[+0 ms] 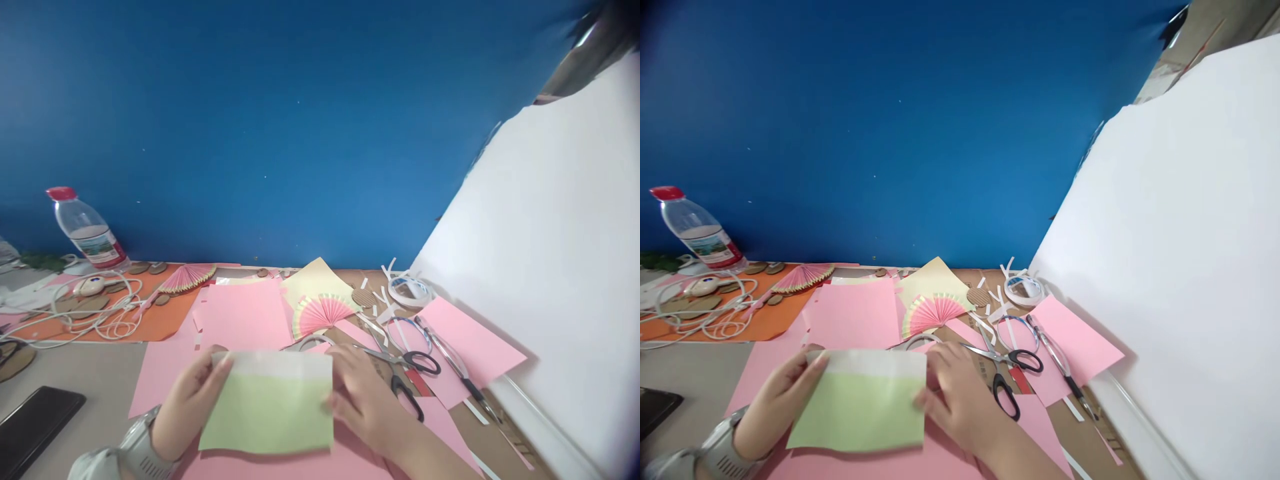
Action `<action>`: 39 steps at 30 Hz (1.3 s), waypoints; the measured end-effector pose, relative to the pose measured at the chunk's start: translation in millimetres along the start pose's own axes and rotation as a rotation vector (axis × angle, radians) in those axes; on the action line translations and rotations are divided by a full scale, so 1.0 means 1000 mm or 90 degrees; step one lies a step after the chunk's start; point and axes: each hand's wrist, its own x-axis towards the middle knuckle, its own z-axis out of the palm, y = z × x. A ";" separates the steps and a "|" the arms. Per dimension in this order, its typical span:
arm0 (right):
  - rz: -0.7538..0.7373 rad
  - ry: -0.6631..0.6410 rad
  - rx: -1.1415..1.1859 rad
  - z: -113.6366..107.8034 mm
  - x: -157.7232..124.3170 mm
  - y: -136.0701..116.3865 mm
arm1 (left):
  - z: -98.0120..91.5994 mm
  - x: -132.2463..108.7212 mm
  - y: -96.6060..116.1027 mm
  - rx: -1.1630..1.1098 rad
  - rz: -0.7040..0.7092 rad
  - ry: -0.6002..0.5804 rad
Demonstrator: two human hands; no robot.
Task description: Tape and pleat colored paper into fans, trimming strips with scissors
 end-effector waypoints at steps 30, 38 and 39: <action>0.237 0.348 0.022 -0.043 0.005 0.017 | 0.001 -0.011 -0.012 0.103 0.032 -0.254; 0.285 0.252 -0.478 -0.068 0.001 0.072 | 0.002 -0.027 -0.008 0.038 -0.075 -0.077; 0.292 0.242 -0.499 -0.068 0.000 0.078 | 0.001 -0.028 -0.008 0.035 -0.076 -0.077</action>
